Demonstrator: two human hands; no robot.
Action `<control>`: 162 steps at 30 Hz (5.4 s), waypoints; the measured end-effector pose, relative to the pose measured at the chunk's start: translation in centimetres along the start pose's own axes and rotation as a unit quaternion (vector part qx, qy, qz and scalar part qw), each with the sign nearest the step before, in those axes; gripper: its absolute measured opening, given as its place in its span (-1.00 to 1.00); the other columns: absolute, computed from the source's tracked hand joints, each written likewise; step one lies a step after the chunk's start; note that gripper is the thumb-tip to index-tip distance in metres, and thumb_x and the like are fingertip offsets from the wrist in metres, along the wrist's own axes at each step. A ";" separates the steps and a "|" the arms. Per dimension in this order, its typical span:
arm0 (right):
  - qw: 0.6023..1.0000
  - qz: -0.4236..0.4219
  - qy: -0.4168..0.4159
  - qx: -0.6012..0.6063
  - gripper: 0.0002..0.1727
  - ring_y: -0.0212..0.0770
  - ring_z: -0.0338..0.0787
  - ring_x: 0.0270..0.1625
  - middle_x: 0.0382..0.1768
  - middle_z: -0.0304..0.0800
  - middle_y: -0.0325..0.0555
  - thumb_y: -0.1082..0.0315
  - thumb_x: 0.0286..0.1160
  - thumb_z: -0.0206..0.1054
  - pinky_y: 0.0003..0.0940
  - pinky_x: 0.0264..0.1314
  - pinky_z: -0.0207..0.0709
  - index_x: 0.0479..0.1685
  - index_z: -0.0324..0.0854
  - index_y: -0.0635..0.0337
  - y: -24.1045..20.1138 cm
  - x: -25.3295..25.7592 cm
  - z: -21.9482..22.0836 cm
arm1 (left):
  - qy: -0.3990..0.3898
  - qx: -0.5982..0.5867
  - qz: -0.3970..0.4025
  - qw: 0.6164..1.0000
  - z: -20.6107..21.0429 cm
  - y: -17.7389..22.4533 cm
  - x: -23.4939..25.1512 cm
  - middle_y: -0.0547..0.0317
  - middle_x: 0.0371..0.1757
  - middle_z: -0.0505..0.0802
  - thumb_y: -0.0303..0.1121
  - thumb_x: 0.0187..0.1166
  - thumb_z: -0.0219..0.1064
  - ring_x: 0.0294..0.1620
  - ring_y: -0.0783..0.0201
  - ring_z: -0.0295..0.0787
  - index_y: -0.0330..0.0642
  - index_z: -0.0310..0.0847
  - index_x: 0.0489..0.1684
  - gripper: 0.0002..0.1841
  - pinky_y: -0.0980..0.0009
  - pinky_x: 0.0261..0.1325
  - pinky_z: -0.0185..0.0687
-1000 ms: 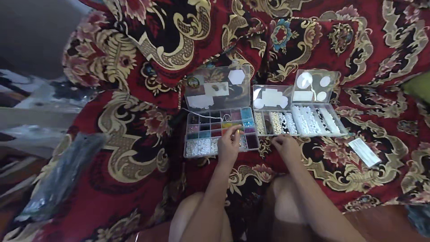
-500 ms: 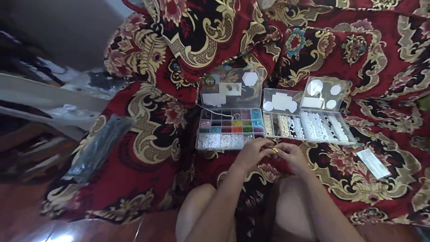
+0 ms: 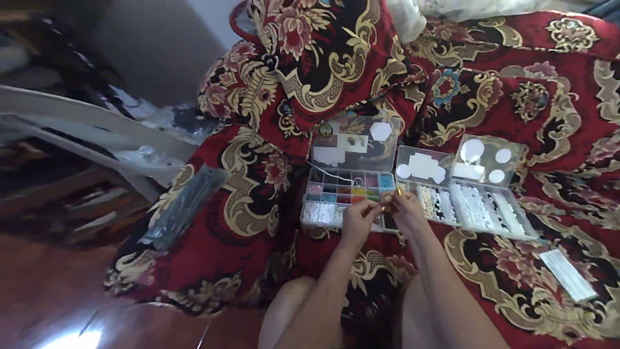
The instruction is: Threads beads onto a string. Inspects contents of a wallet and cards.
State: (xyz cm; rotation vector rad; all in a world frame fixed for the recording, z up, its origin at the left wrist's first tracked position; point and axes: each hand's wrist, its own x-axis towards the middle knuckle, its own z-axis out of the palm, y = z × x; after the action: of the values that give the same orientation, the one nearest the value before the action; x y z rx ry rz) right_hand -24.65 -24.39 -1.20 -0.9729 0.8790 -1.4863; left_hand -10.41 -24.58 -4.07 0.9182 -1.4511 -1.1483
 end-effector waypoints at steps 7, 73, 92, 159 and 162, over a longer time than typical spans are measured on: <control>0.996 -0.004 -0.040 -0.082 -0.78 -0.40 0.88 -0.27 -0.23 0.95 -0.16 0.68 0.39 0.30 -0.50 -0.14 0.79 -0.18 0.84 0.32 -0.5 3.0 0.7 | 0.051 -0.047 -0.013 0.997 -0.3 -1.2 1.8 -0.02 -0.03 0.86 -0.56 0.53 0.32 -0.28 0.44 0.80 -0.49 0.72 0.05 -0.78 0.50 -0.19 0.77; 0.890 -0.132 0.015 -0.436 -0.64 -0.39 0.84 -0.26 -0.26 0.93 -0.06 0.19 0.61 0.25 -0.40 -0.14 0.69 -0.15 0.89 0.27 2.5 2.2 -2.2 | 0.038 0.056 -0.022 0.997 -3.0 0.2 3.1 0.19 -0.20 0.88 -0.53 0.55 0.36 -0.26 0.56 0.77 -0.36 0.81 -0.14 -0.88 0.59 -0.06 0.71; 0.966 0.074 -0.019 -0.247 -0.93 -0.47 0.84 -0.49 -0.49 0.88 -0.25 0.55 0.50 0.40 -0.57 -0.30 0.79 -0.20 0.80 0.34 1.0 1.7 0.2 | -0.035 0.153 -0.030 0.987 -4.9 0.0 4.5 0.21 -0.20 0.81 -0.45 0.40 0.55 -0.29 0.56 0.67 -0.22 0.86 -0.29 -0.94 0.63 -0.18 0.61; 0.988 -0.086 0.001 -0.131 -0.92 -0.45 0.84 -0.48 -0.42 0.90 -0.27 0.50 0.47 0.34 -0.57 -0.43 0.76 -0.24 0.74 0.25 1.9 -0.2 3.2 | -0.100 -0.353 -0.267 0.891 -5.4 0.1 4.0 0.37 -0.33 0.85 -0.52 0.70 0.07 -0.32 0.48 0.79 -0.02 0.70 -0.28 -0.73 0.50 -0.10 0.75; 0.985 -0.093 0.002 -0.149 -0.92 -0.47 0.86 -0.42 -0.41 0.89 -0.30 0.49 0.43 0.34 -0.57 -0.32 0.78 -0.26 0.74 0.23 2.1 -0.3 3.2 | -0.106 -0.350 -0.257 0.894 -5.3 0.0 4.0 0.40 -0.35 0.84 -0.50 0.70 0.07 -0.34 0.49 0.78 0.00 0.67 -0.32 -0.73 0.49 -0.11 0.74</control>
State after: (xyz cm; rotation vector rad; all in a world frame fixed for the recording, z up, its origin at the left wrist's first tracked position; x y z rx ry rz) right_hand -20.88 -24.41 -1.89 -1.3003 1.0573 -1.5407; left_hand -5.93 -29.39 -2.96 0.6722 -0.8290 -2.0457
